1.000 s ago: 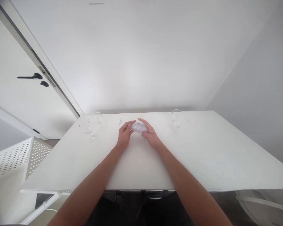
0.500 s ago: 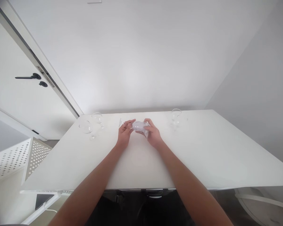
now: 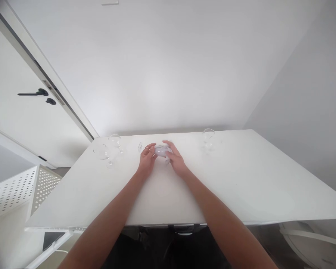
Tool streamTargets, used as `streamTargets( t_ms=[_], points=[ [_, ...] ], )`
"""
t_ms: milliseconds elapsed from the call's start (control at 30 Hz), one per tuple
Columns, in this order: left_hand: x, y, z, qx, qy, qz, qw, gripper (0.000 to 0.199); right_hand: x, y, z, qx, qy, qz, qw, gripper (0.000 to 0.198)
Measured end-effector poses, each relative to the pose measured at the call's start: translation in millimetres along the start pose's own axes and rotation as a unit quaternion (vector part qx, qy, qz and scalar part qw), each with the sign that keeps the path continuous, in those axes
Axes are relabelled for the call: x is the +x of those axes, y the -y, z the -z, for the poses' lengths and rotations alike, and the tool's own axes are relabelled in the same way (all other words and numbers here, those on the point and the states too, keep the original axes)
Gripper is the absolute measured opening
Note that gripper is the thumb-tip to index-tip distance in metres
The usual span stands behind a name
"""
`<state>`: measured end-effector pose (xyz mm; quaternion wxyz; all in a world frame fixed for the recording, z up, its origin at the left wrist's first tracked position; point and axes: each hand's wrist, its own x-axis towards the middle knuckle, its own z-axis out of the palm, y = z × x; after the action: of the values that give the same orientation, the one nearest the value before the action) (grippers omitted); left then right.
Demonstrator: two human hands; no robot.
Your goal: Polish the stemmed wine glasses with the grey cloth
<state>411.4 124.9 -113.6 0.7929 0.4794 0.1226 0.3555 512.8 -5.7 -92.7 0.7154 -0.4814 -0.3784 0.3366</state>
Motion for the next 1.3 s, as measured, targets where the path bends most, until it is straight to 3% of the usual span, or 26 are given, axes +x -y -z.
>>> streamTargets(
  t_ms=[100, 200, 300, 400, 467, 667, 733, 800, 933, 1033, 1200, 1300],
  points=[
    [2, 2, 2, 0.016, 0.001, -0.002, 1.0, 0.042, 5, 0, 6, 0.118, 0.012, -0.045, 0.992, 0.042],
    [2, 2, 1, 0.026, 0.003, -0.006, 1.0, 0.048, 7, -1, 11, 0.125, -0.004, -0.053, 0.991, 0.038],
    [1, 2, -1, -0.007, 0.022, 0.003, 1.0, 0.049, 5, -5, 8, 0.003, -0.056, 0.005, 0.998, 0.033],
    [0, 2, -1, -0.024, 0.001, 0.036, 0.999, 0.042, 1, -7, 0, -0.148, -0.02, 0.077, 0.986, 0.033],
    [1, 3, 0, -0.025, -0.008, 0.041, 0.999, 0.04, 1, -8, -3, -0.176, 0.007, 0.096, 0.98, 0.032],
    [2, 3, 0, -0.008, -0.001, 0.01, 1.0, 0.045, 8, -7, 5, 0.024, -0.054, 0.041, 0.997, 0.032],
    [1, 2, -2, -0.01, 0.011, 0.001, 1.0, 0.039, 8, -6, 8, 0.022, -0.057, 0.047, 0.997, 0.03],
    [0, 1, -3, -0.02, 0.009, 0.005, 1.0, 0.03, 6, -4, 7, -0.045, -0.045, 0.061, 0.996, 0.028],
    [1, 1, -2, -0.042, -0.042, 0.02, 0.998, 0.029, 1, -4, 3, -0.161, 0.007, 0.088, 0.983, 0.029],
    [3, 2, 0, -0.044, -0.034, 0.005, 0.998, 0.027, 1, -5, 2, -0.123, -0.012, 0.061, 0.99, 0.035],
    [2, 0, 0, -0.053, 0.007, -0.018, 0.998, 0.03, 7, -8, 5, 0.027, -0.049, -0.002, 0.998, 0.044],
    [2, 0, 0, -0.066, 0.019, -0.01, 0.998, 0.035, 7, -8, 5, 0.043, -0.05, -0.005, 0.998, 0.043]
  ],
)
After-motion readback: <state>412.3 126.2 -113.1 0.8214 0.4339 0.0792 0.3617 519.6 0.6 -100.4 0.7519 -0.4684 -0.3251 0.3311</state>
